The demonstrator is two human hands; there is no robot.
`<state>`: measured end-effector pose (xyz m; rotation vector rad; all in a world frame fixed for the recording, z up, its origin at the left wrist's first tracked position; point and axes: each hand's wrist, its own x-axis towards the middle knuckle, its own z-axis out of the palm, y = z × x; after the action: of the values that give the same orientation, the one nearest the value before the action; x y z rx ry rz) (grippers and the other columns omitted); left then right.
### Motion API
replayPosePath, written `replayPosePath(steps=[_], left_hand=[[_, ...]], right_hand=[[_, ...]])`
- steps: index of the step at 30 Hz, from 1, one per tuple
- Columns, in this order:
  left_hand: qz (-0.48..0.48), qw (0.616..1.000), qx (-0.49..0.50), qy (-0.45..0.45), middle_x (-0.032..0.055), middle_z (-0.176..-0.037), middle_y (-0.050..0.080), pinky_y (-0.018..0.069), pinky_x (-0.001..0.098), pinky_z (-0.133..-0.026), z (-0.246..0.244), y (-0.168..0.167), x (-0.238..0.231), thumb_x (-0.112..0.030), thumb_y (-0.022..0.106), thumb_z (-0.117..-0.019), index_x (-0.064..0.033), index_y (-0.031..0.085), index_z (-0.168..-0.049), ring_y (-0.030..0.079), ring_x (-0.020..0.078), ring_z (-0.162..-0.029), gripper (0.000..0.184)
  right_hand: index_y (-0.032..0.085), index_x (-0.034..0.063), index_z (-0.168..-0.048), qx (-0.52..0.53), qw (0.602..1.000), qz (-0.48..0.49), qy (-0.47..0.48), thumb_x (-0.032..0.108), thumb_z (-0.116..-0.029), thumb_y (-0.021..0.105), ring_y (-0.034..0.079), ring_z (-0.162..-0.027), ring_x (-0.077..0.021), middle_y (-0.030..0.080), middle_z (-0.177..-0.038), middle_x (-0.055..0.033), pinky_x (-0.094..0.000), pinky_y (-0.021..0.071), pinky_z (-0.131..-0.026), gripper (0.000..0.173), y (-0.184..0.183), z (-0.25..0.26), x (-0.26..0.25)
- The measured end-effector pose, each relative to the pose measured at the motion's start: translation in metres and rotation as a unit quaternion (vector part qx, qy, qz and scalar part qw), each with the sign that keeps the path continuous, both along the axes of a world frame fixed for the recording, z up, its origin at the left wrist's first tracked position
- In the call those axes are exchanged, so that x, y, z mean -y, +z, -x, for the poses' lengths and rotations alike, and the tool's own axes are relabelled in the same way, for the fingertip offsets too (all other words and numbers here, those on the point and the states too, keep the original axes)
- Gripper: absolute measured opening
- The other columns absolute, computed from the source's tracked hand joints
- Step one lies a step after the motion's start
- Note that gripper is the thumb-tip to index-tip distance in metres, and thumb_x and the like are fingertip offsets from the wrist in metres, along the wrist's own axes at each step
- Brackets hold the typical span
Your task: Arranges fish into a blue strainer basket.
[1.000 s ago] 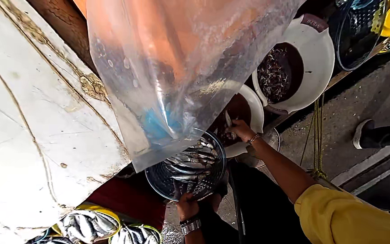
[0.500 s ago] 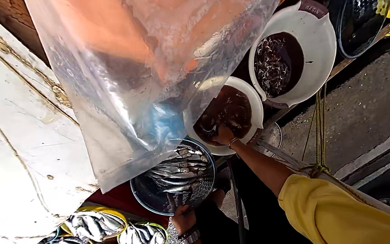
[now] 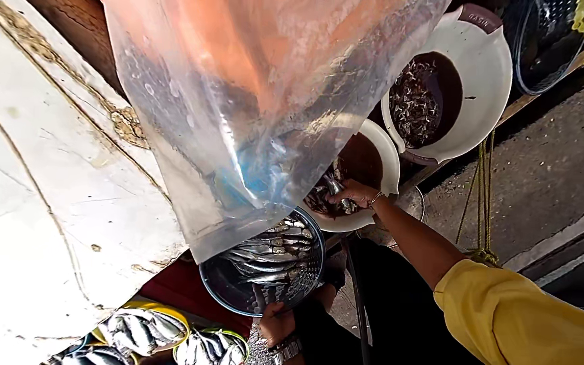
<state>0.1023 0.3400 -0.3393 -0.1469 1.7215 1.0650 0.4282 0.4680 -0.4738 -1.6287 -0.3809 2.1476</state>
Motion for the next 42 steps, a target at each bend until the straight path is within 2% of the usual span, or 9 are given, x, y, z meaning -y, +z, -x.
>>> replayPosePath(steps=[6, 9, 15, 20, 25, 28, 33, 36, 42], left_hand=[[0.002, 1.000, -0.002, -0.022, 0.0030, -0.084, 0.069, 0.0612, 0.0347, -0.067, -0.012, -0.006, -0.004, 0.007, 0.044, -0.0746, -0.0083, 0.054, -0.099, 0.071, 0.0137, -0.077, 0.031], [-0.002, 1.000, 0.004, -0.027, 0.0039, -0.084, 0.069, 0.0612, 0.0369, -0.065, -0.022, -0.008, -0.009, 0.008, 0.046, -0.0721, -0.0084, 0.053, -0.100, 0.071, 0.0149, -0.075, 0.033], [0.010, 1.000, -0.014, -0.023, 0.0051, -0.078, 0.066, 0.0595, 0.0352, -0.058, -0.042, -0.012, -0.022, 0.015, 0.047, -0.0700, -0.0056, 0.052, -0.097, 0.068, 0.0151, -0.067, 0.034], [0.020, 0.999, -0.012, -0.037, 0.0059, -0.077, 0.063, 0.0581, 0.0378, -0.057, -0.047, -0.023, -0.024, 0.014, 0.051, -0.0666, -0.0055, 0.052, -0.094, 0.065, 0.0171, -0.066, 0.034], [0.020, 0.999, -0.010, -0.036, 0.0078, -0.083, 0.063, 0.0576, 0.0391, -0.059, -0.046, -0.024, -0.026, 0.014, 0.050, -0.0651, -0.0047, 0.051, -0.100, 0.066, 0.0181, -0.071, 0.039], [0.025, 0.999, -0.009, -0.029, 0.0078, -0.083, 0.062, 0.0570, 0.0385, -0.061, -0.047, -0.025, -0.026, 0.016, 0.050, -0.0657, -0.0052, 0.050, -0.099, 0.064, 0.0178, -0.071, 0.039], [0.020, 1.000, 0.009, -0.022, 0.0112, -0.092, 0.063, 0.0581, 0.0431, -0.066, -0.048, -0.032, -0.022, 0.014, 0.050, -0.0670, -0.0031, 0.050, -0.107, 0.065, 0.0211, -0.079, 0.044], [0.016, 1.000, 0.019, -0.014, 0.0120, -0.095, 0.063, 0.0584, 0.0443, -0.068, -0.050, -0.036, -0.019, 0.014, 0.050, -0.0674, -0.0034, 0.050, -0.109, 0.066, 0.0219, -0.082, 0.045], [0.026, 1.000, 0.010, 0.005, 0.0137, -0.096, 0.062, 0.0579, 0.0448, -0.067, -0.053, -0.034, -0.020, 0.015, 0.051, -0.0662, -0.0024, 0.050, -0.110, 0.065, 0.0234, -0.082, 0.047]], right_hand=[[0.065, 0.0042, -0.126, -0.074, 0.994, -0.039, -0.072, 0.003, -0.0916, 0.068, 0.064, -0.059, -0.0082, 0.077, -0.092, -0.0077, -0.0219, 0.0505, -0.050, 0.035, 0.017, -0.024, 0.006], [0.061, 0.0040, -0.124, -0.054, 0.995, -0.026, -0.081, 0.005, -0.0955, 0.064, 0.063, -0.056, -0.0086, 0.077, -0.093, -0.0089, -0.0217, 0.0493, -0.047, 0.029, 0.026, -0.034, 0.004], [0.059, -0.0034, -0.119, 0.226, 0.973, -0.030, -0.023, 0.010, -0.0936, 0.074, 0.059, -0.055, -0.0142, 0.063, -0.081, -0.0104, -0.0305, 0.0546, -0.053, 0.032, 0.050, -0.036, -0.010], [0.064, 0.0069, -0.116, 0.204, 0.964, -0.165, 0.049, 0.018, -0.0929, 0.075, 0.055, -0.048, -0.0120, 0.065, -0.076, -0.0077, -0.0254, 0.0483, -0.043, 0.028, 0.130, -0.021, -0.010], [0.069, -0.0010, -0.107, 0.123, 0.934, -0.239, 0.235, 0.015, -0.0865, 0.083, 0.062, -0.065, -0.0157, 0.063, -0.100, -0.0132, -0.0305, 0.0573, -0.059, 0.029, 0.128, 0.040, -0.016], [0.068, -0.0072, -0.107, 0.202, 0.902, -0.239, 0.296, 0.015, -0.0890, 0.080, 0.065, -0.084, -0.0317, 0.064, -0.104, -0.0227, -0.0482, 0.0556, -0.078, 0.031, 0.110, 0.067, -0.016], [0.062, 0.0028, -0.119, 0.086, 0.969, -0.178, 0.146, 0.020, -0.0958, 0.073, 0.061, -0.059, -0.0171, 0.066, -0.085, -0.0118, -0.0317, 0.0540, -0.054, 0.031, 0.118, 0.053, -0.016], [0.055, 0.0033, -0.135, -0.038, 0.987, -0.128, 0.085, 0.004, -0.0971, 0.060, 0.069, -0.075, -0.0209, 0.068, -0.103, -0.0142, -0.0367, 0.0616, -0.067, 0.038, 0.124, 0.042, -0.021], [0.059, 0.0000, -0.127, 0.049, 0.954, -0.254, 0.152, -0.001, -0.0965, 0.062, 0.068, -0.075, -0.0174, 0.070, -0.098, -0.0137, -0.0327, 0.0592, -0.069, 0.030, 0.139, 0.050, -0.026]])
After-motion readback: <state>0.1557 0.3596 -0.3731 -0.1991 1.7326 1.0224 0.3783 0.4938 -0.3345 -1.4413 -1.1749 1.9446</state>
